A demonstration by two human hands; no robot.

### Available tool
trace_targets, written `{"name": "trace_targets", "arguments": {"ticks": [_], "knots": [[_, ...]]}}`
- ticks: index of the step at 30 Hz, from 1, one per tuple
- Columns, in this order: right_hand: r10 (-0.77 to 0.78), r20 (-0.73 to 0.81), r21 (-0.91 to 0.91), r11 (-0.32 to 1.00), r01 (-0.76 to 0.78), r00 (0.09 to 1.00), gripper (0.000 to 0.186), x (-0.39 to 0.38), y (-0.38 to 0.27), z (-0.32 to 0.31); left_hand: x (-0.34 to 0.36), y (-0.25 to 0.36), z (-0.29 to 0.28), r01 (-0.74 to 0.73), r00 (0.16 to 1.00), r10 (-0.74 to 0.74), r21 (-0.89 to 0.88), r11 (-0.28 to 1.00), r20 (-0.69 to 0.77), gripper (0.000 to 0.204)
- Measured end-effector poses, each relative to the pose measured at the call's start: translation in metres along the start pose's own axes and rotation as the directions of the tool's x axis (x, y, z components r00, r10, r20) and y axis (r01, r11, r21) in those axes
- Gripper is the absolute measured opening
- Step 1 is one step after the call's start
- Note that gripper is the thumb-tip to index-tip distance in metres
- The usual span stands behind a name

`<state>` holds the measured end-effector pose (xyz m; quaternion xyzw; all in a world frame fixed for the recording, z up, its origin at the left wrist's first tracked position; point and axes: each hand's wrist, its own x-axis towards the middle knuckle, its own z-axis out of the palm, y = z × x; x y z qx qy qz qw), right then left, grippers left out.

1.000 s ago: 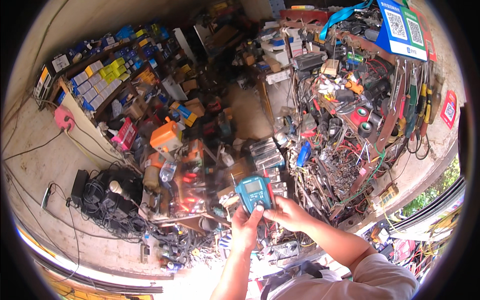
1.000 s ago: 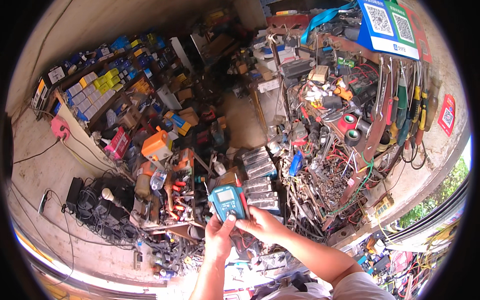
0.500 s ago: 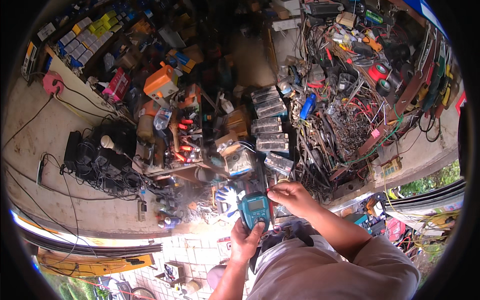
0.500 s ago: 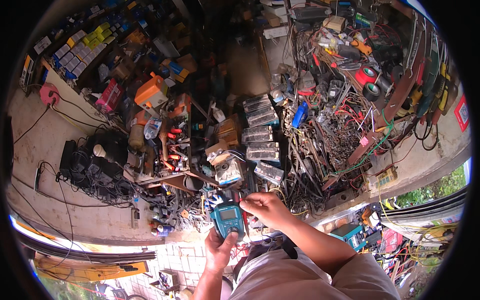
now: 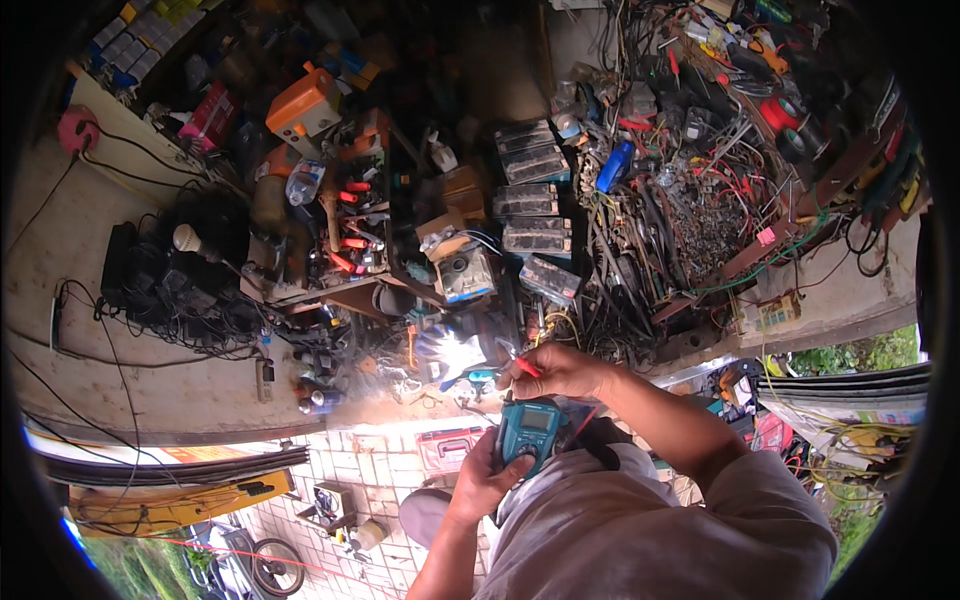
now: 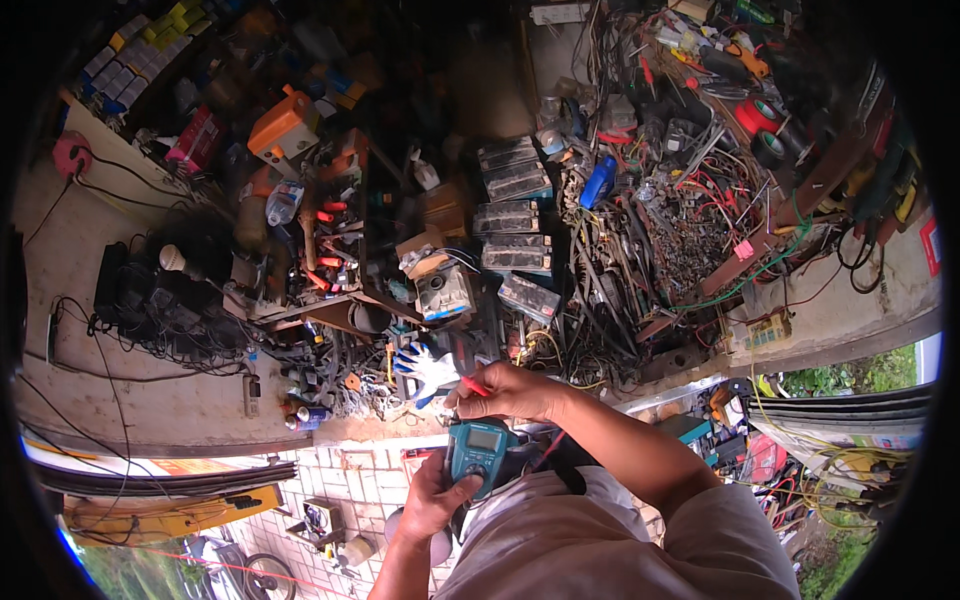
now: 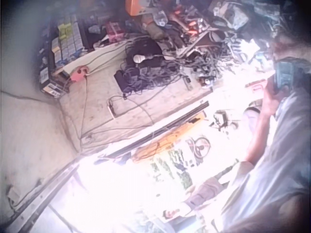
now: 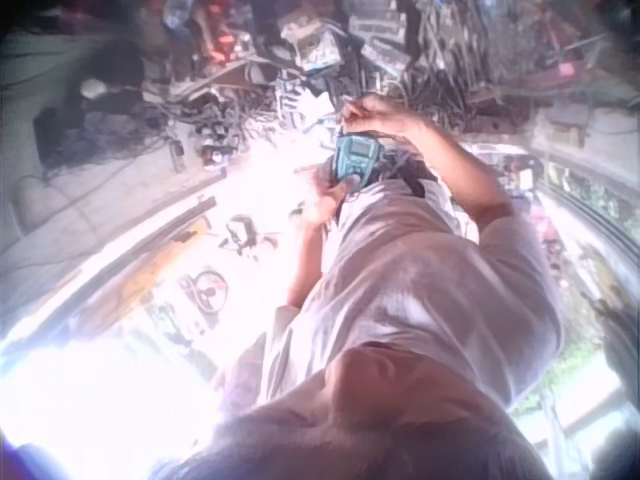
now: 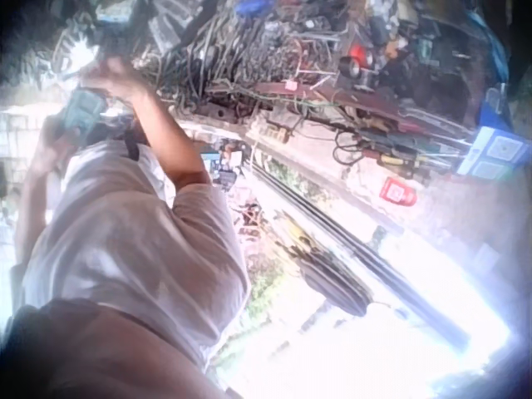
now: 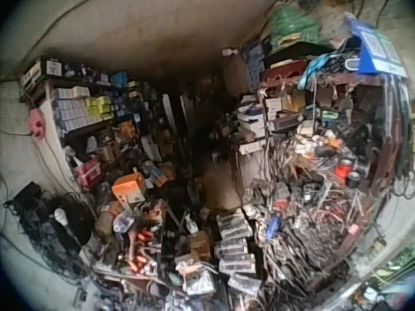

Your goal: The person carries a blue power inverter into a cluttered workshop and places it on a workbench. They connect a multimeter to the inverter's terminals, observe the display, and then disconnect the leads. The person then moves to a shelf and picks up a small box.

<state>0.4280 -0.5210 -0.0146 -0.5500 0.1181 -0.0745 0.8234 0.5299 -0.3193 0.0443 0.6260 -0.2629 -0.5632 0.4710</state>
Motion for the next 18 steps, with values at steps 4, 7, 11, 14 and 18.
{"name": "trace_targets", "arguments": {"ticks": [4,7,11,14,18], "knots": [[-0.033,-0.019,0.015,0.999,0.033,0.999,0.025,-0.001,0.031,0.006,-0.001,-0.015,-0.005,0.017,0.997,-0.005,-0.168,0.986,0.072,0.067],[0.184,-0.187,0.482,0.873,-0.073,0.965,0.013,-0.005,0.049,0.012,-0.002,-0.017,-0.016,0.085,0.993,-0.072,-0.141,0.986,0.096,0.087],[0.181,-0.370,0.539,0.841,0.051,0.911,0.011,-0.001,0.050,0.014,-0.002,-0.002,-0.028,0.133,0.982,-0.141,0.069,0.989,0.127,0.092],[0.082,-0.397,0.487,0.863,0.134,0.914,0.014,-0.002,0.044,0.020,-0.001,-0.001,-0.041,0.132,0.970,-0.142,0.062,0.989,0.198,0.094],[0.131,-0.426,0.633,0.750,0.192,0.895,0.009,-0.002,0.043,0.021,0.006,-0.005,-0.055,0.145,0.964,-0.113,-0.118,0.982,0.239,0.095]]}}
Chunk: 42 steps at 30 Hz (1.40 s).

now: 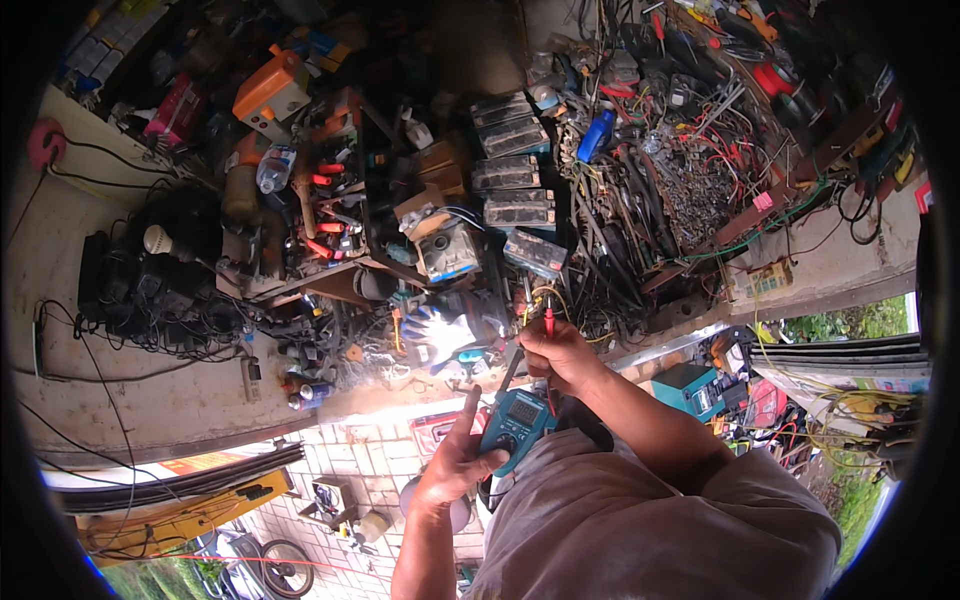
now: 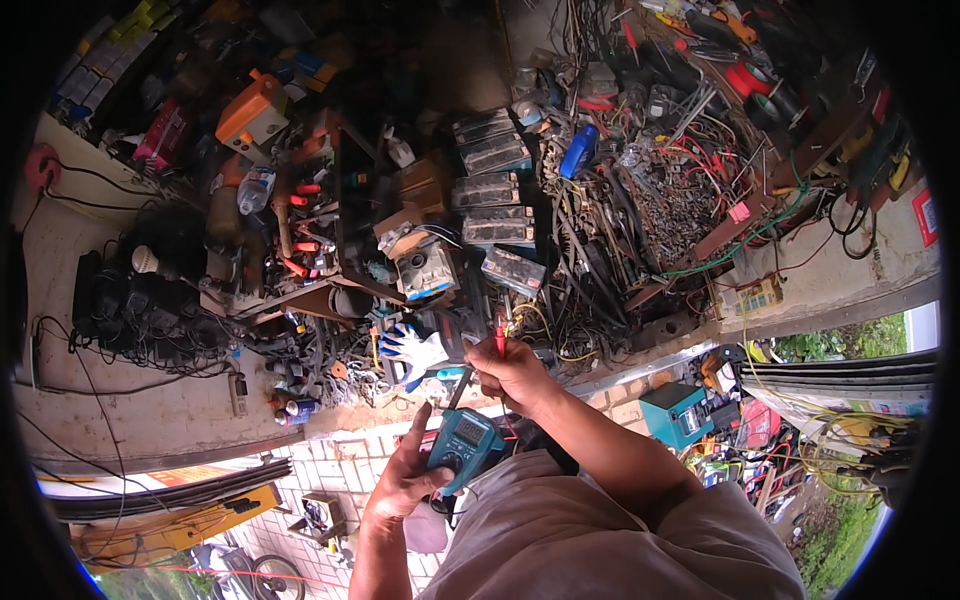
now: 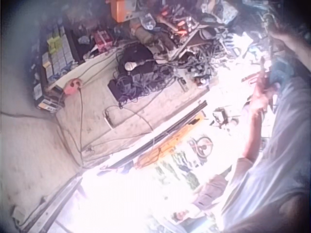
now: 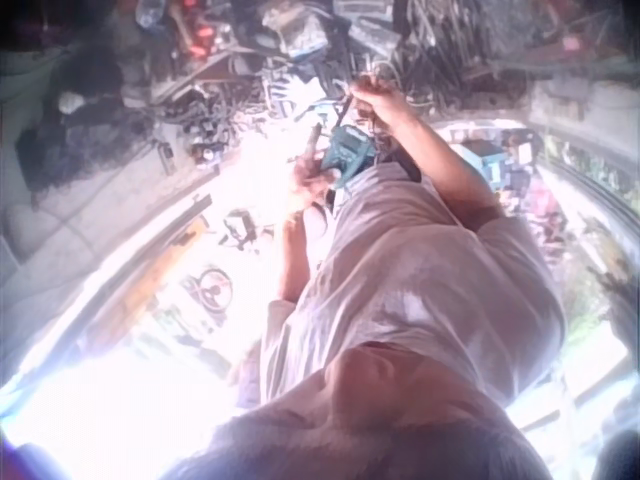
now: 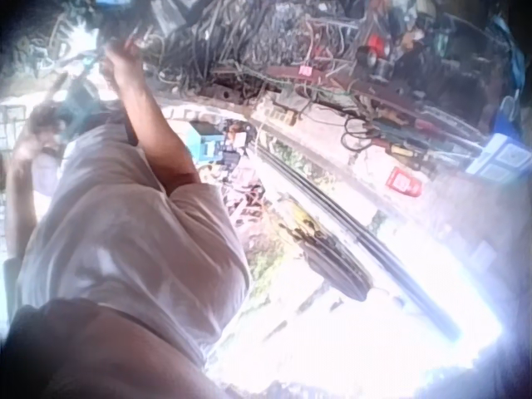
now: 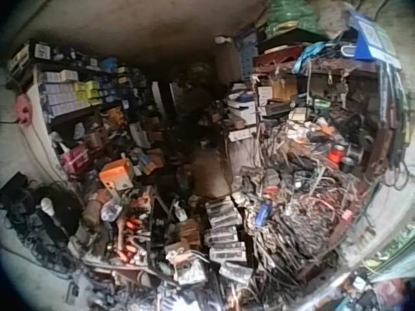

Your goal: The person carries a blue power inverter into a cluttered workshop and places it on a workbench. They connect a multimeter to the inverter's terminals, observe the display, and then disconnect the leads. The person then moves to a shelf and picks up a small box.

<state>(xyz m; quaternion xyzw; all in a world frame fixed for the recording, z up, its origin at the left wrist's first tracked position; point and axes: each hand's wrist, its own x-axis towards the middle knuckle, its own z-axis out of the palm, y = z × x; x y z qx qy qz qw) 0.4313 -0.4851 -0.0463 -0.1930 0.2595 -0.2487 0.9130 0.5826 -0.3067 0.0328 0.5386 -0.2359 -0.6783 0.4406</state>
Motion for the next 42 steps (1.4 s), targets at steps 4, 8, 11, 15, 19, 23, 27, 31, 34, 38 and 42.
{"name": "trace_targets", "arguments": {"ticks": [4,8,11,15,19,23,27,31,34,38,42], "knots": [[-0.048,-0.331,0.131,0.987,0.096,0.942,0.007,0.012,-0.004,-0.029,-0.003,-0.001,-0.005,-0.046,0.993,0.056,-0.090,0.995,0.104,0.096],[-0.057,-0.358,-0.006,0.998,0.059,0.932,0.014,0.023,0.004,-0.039,-0.003,-0.014,-0.012,-0.039,0.983,0.046,-0.039,0.998,0.175,0.077],[0.013,-0.410,0.061,0.998,0.013,0.912,0.016,0.034,0.024,-0.054,0.012,-0.017,-0.007,-0.030,0.998,0.037,-0.140,0.990,0.049,0.049],[0.045,-0.647,0.145,0.987,0.064,0.761,0.020,0.036,0.052,-0.110,0.029,-0.036,-0.020,-0.158,0.980,0.103,-0.353,0.922,-0.169,0.045],[0.022,-0.671,0.216,0.962,0.167,0.741,0.024,-0.003,0.044,-0.150,0.041,-0.078,-0.079,-0.211,0.933,0.112,-0.266,0.941,-0.343,0.045],[0.033,-0.715,0.098,0.994,0.053,0.699,0.027,-0.040,0.022,-0.166,0.088,-0.111,-0.155,-0.155,0.901,0.106,-0.085,0.984,-0.420,0.044],[-0.002,-0.767,-0.026,0.999,-0.028,0.642,0.031,-0.066,0.017,-0.160,0.161,-0.133,-0.219,-0.243,0.867,0.201,-0.036,0.969,-0.455,0.043],[0.076,-0.763,0.027,0.996,-0.085,0.642,0.036,-0.075,0.024,-0.134,0.230,-0.152,-0.240,-0.270,0.780,0.324,0.180,0.946,-0.536,0.039],[0.145,-0.672,0.087,0.989,-0.118,0.726,0.036,-0.051,0.045,-0.118,0.242,-0.173,-0.267,0.021,0.777,0.313,0.518,0.855,-0.546,0.033],[0.150,-0.583,0.090,0.989,-0.120,0.798,0.032,-0.017,0.078,-0.108,0.244,-0.198,-0.275,0.227,0.579,0.620,0.835,0.501,-0.529,0.045],[0.109,-0.640,0.088,0.994,-0.068,0.761,0.026,0.014,0.105,-0.108,0.222,-0.131,-0.183,-0.016,0.668,0.607,0.807,0.591,-0.431,0.040]]}}
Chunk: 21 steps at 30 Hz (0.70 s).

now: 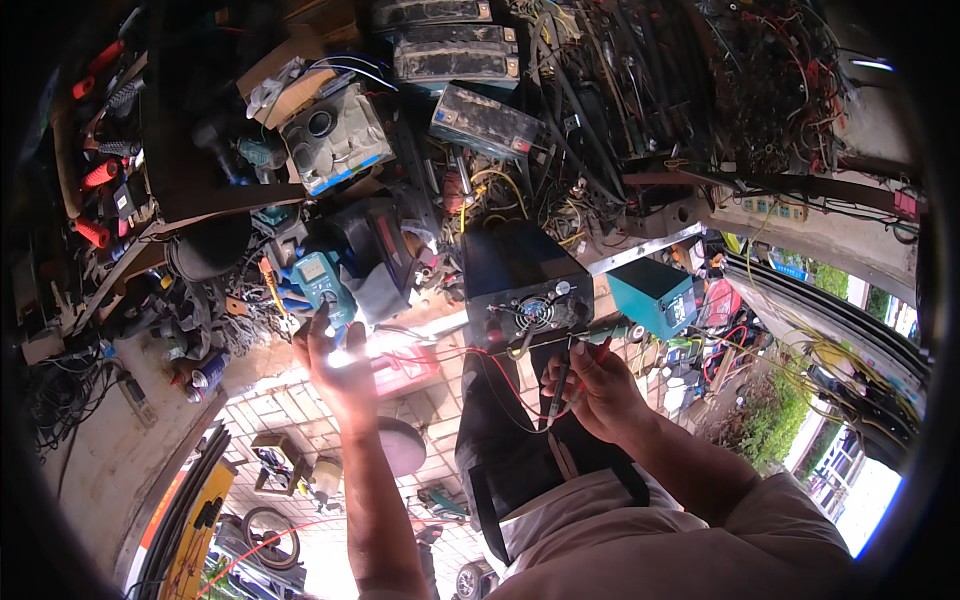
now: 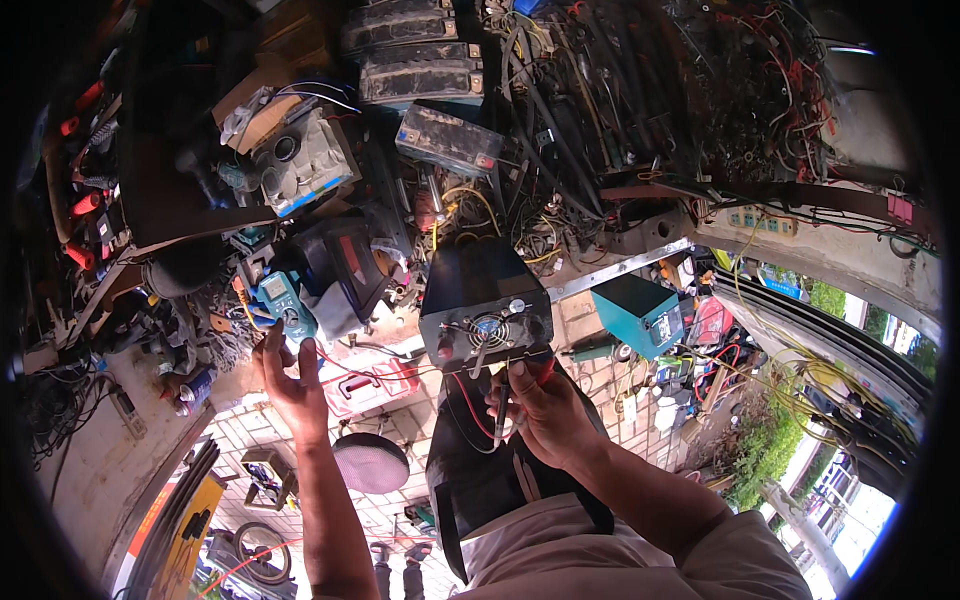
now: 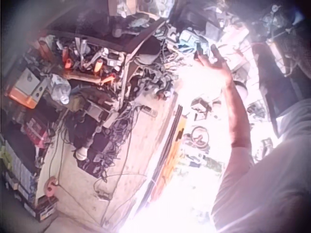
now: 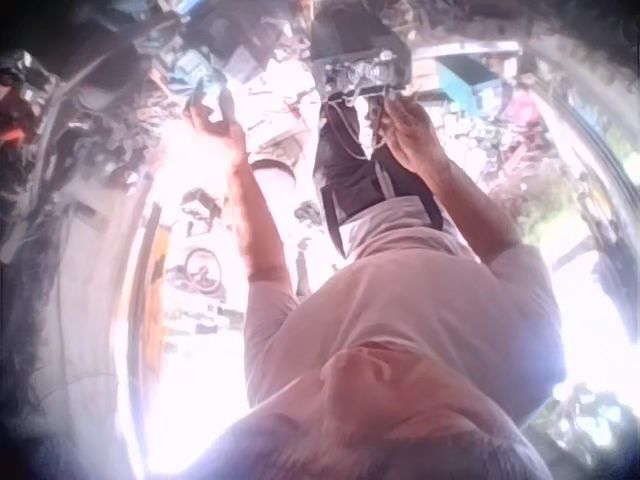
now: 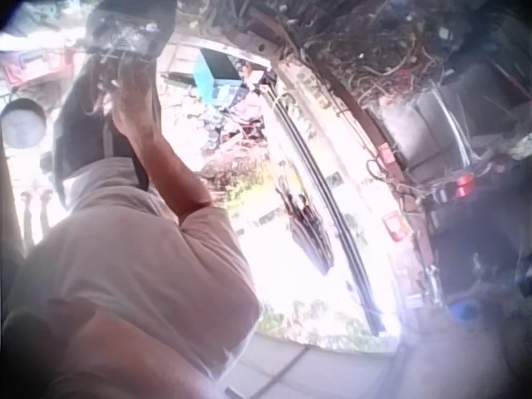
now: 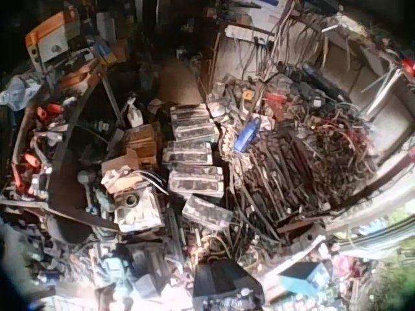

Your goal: The person carries a blue power inverter into a cluttered workshop and places it on a workbench. They connect a multimeter to the inverter's terminals, observe the display, and then disconnect the leads. The person then moves to a shelf and picks up a small box.

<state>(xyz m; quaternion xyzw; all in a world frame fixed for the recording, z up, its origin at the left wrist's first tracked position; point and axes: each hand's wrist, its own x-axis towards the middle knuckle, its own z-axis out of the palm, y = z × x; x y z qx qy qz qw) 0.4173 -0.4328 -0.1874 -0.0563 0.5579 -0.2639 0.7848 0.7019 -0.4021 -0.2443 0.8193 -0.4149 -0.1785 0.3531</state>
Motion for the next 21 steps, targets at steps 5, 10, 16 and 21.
{"name": "trace_targets", "arguments": {"ticks": [5,10,16,21], "knots": [[0.128,0.067,0.184,0.973,-0.138,0.990,0.026,0.004,0.007,0.024,-0.074,0.085,0.009,-0.369,0.668,0.514,-0.360,0.857,0.538,0.046],[0.378,0.065,0.113,0.917,-0.383,0.924,0.026,0.004,0.013,0.010,-0.095,0.073,0.025,-0.398,0.669,0.567,-0.412,0.819,0.480,0.036],[0.283,-0.044,-0.409,0.870,-0.275,0.958,0.027,0.009,0.006,0.004,-0.105,0.054,0.032,-0.096,0.951,0.231,-0.511,0.854,0.208,0.016],[0.053,-0.020,-0.524,0.850,-0.056,0.998,0.044,0.008,-0.018,-0.022,-0.097,0.030,0.049,0.380,0.921,-0.273,-0.803,0.460,0.279,0.020]]}}
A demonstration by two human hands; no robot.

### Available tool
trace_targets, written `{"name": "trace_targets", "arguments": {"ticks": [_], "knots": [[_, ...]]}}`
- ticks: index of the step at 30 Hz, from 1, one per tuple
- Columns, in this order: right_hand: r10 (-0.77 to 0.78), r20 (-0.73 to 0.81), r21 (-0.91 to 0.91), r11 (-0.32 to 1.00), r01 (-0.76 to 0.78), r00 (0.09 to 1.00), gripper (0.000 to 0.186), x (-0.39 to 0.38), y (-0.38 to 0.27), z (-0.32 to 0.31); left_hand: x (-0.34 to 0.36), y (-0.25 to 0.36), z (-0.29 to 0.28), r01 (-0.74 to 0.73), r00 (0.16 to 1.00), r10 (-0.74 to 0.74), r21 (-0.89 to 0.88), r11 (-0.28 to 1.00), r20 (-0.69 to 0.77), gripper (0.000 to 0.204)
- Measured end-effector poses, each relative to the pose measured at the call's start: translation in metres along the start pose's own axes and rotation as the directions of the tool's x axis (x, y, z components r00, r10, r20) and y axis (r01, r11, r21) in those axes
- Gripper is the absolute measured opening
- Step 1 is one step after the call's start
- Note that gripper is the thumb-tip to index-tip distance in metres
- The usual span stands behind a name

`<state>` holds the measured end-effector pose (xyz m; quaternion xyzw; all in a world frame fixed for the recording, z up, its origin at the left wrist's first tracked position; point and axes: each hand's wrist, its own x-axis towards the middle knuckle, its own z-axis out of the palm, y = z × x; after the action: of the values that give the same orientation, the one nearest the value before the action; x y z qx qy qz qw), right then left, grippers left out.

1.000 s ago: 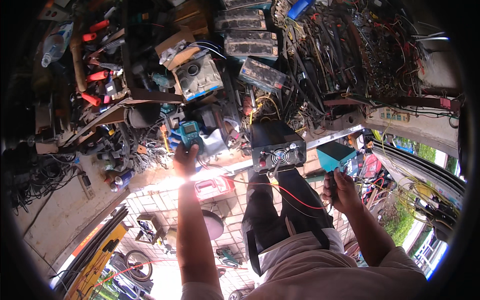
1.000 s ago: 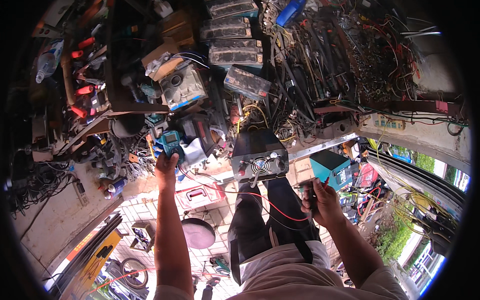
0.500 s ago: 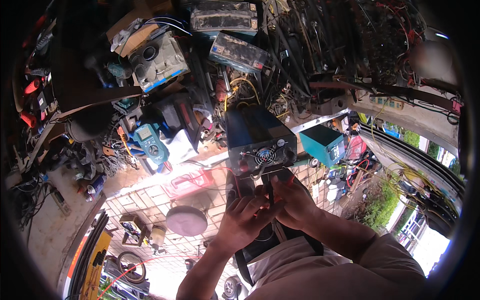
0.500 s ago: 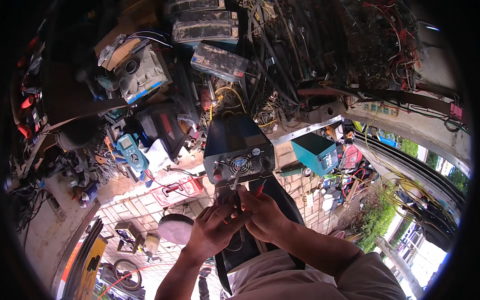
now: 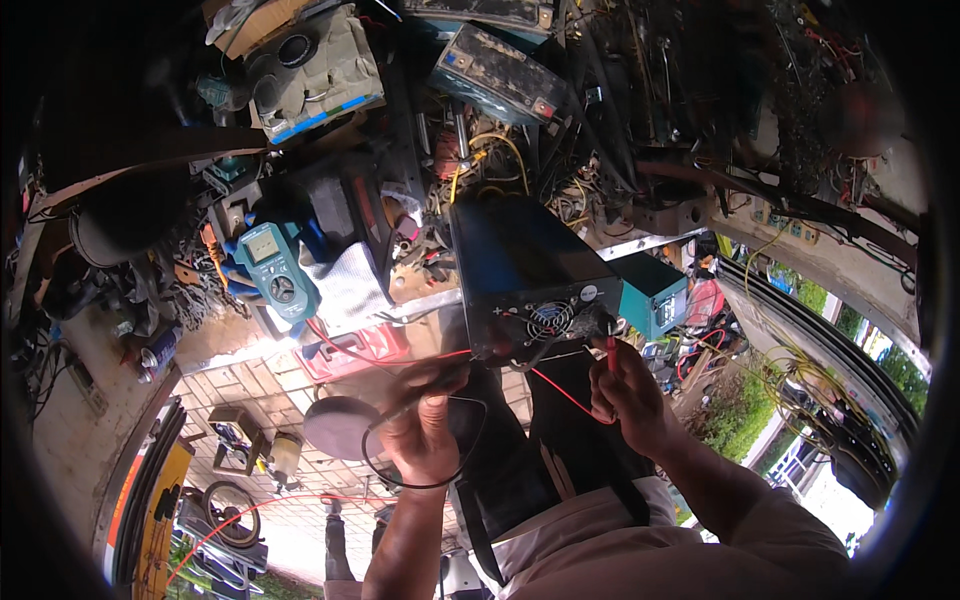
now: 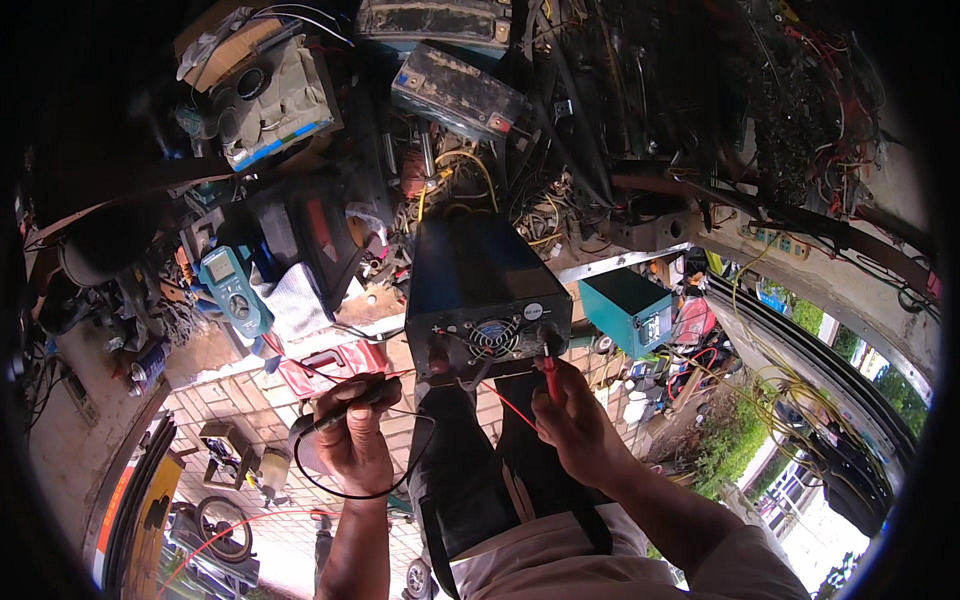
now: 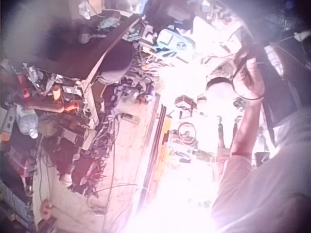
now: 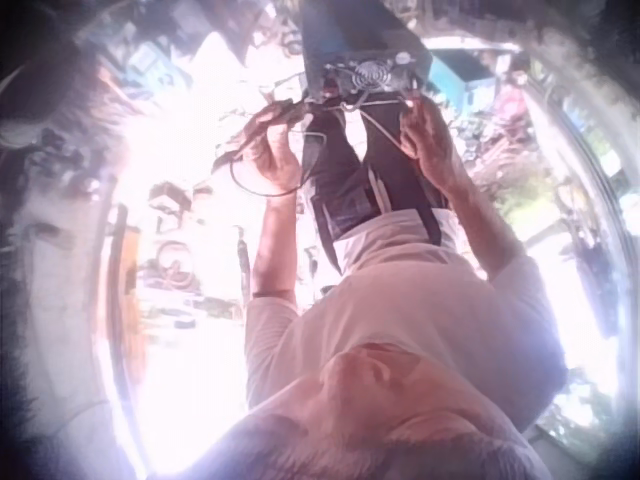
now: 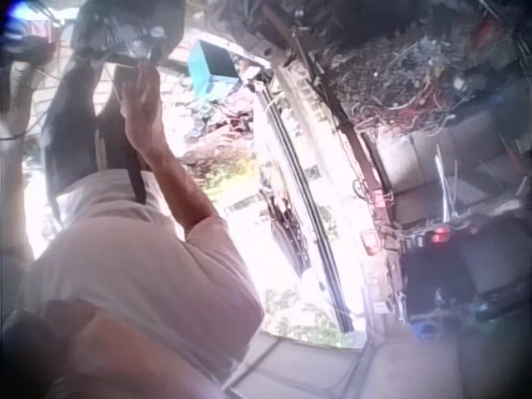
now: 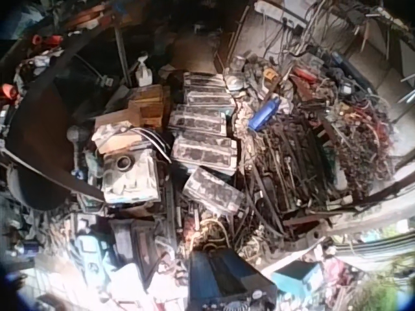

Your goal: The person carries a blue power inverter into a cluttered workshop and places it on a workbench. They connect a multimeter to the inverter's terminals, observe the display, and then disconnect the leads. The person then moves to a shelf and picks up a small box.

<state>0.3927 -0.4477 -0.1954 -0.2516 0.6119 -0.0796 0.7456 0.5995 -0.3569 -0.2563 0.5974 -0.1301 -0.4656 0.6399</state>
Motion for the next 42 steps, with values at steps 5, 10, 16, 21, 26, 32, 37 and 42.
{"name": "trace_targets", "arguments": {"ticks": [5,10,16,21,26,32,37,42], "knots": [[-0.392,-0.127,-0.363,0.873,0.326,0.911,0.063,-0.006,-0.020,-0.020,0.021,-0.016,-0.002,0.056,0.991,-0.075,0.165,0.985,0.111,0.020],[-0.360,0.157,-0.647,0.666,0.371,0.920,0.063,-0.006,-0.042,-0.049,0.035,-0.013,-0.004,0.053,0.969,-0.132,0.346,0.937,0.210,0.019],[-0.430,0.095,-0.053,0.898,0.436,0.898,0.055,0.011,-0.031,-0.031,0.057,-0.009,-0.006,-0.042,0.916,-0.126,0.402,0.915,0.380,0.015],[-0.497,-0.021,-0.185,0.855,0.485,0.867,0.041,0.016,-0.018,-0.044,0.066,-0.001,-0.002,-0.057,0.893,-0.161,0.460,0.886,0.420,0.015],[-0.671,-0.084,-0.754,0.526,0.393,0.737,0.045,0.035,-0.009,-0.047,0.067,0.001,0.000,-0.089,0.883,-0.157,0.486,0.870,0.443,0.018],[-0.577,-0.276,-0.483,0.775,0.408,0.769,0.049,0.059,0.036,-0.041,0.073,0.006,-0.002,-0.103,0.843,-0.215,0.540,0.835,0.493,0.019],[-0.582,-0.157,-0.582,0.707,0.401,0.798,0.032,0.059,0.024,-0.031,0.069,0.004,-0.007,-0.038,0.856,-0.229,0.498,0.866,0.464,0.020],[-0.615,-0.197,-0.466,0.744,0.480,0.763,0.042,0.063,0.035,-0.033,0.071,0.002,-0.010,-0.079,0.844,-0.200,0.483,0.872,0.498,0.020]]}}
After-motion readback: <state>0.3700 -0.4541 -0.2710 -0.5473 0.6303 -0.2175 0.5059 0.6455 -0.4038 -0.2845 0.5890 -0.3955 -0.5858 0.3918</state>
